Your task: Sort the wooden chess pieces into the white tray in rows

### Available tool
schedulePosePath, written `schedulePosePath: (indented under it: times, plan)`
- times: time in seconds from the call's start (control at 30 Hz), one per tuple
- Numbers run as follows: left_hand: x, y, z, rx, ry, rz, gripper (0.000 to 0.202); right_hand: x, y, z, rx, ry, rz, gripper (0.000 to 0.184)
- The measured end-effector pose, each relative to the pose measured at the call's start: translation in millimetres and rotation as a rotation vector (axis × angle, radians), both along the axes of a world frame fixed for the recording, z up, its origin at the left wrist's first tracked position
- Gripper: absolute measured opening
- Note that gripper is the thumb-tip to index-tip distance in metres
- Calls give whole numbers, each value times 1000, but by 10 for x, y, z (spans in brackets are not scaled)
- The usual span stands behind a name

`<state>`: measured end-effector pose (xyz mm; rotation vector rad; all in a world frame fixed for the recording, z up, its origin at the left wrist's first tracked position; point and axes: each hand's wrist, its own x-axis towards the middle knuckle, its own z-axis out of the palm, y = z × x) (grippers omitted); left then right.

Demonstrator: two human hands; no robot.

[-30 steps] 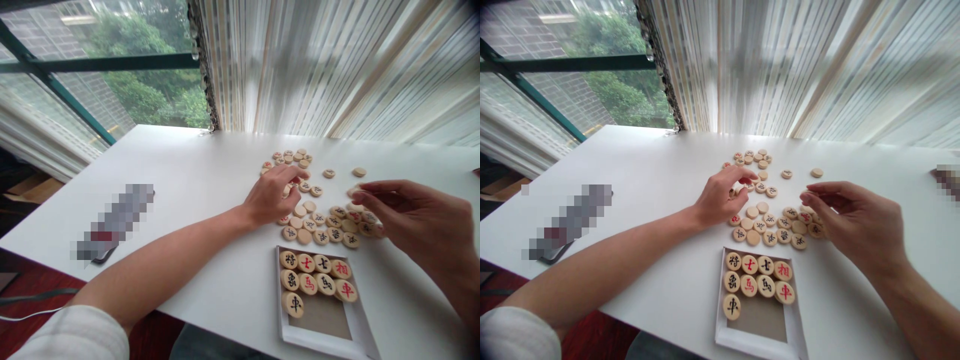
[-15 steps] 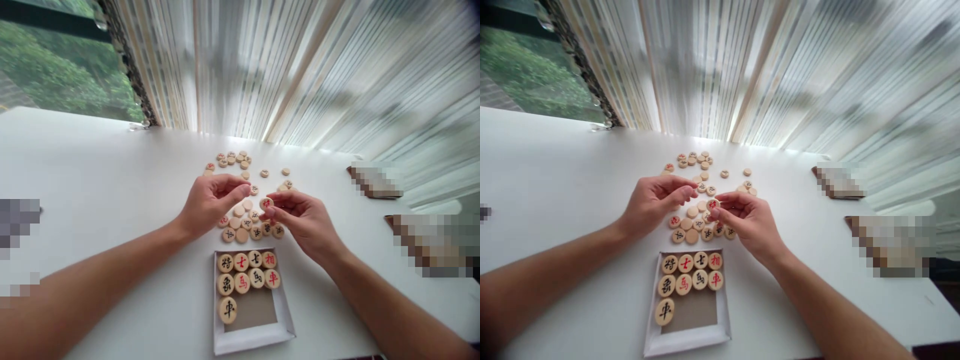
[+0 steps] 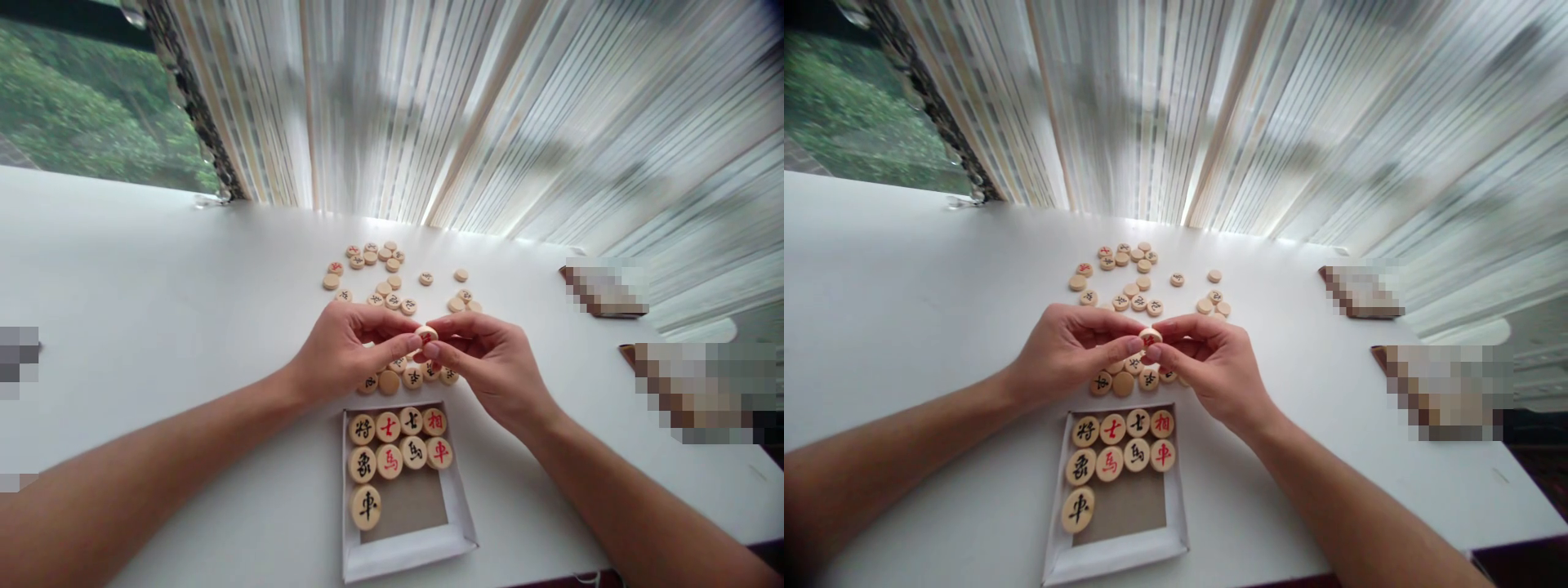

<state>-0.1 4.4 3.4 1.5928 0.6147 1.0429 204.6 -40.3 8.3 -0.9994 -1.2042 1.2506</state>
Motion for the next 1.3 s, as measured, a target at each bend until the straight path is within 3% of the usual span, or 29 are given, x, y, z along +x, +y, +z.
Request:
schedulePosePath:
  times: [0.3, 0.6, 0.8, 1.03, 1.3]
  plan:
    - [-6, 1, 6, 168, 41, 68, 12, 7, -33, -19, 34, -41, -48, 23]
    - [4, -14, 12, 157, 40, 58, 10, -4, -35, -9, 47, -67, -53, 25]
    - [14, -2, -3, 48, -16, 42, 11, 13, -23, -25, -35, 29, 7, 18]
    - [34, 4, -18, -84, -91, 8, 23, -15, -8, 9, -137, 113, 11, 27]
    - [26, 6, -37, -92, -103, 8, 25, -16, -10, 15, -163, 149, -2, 28]
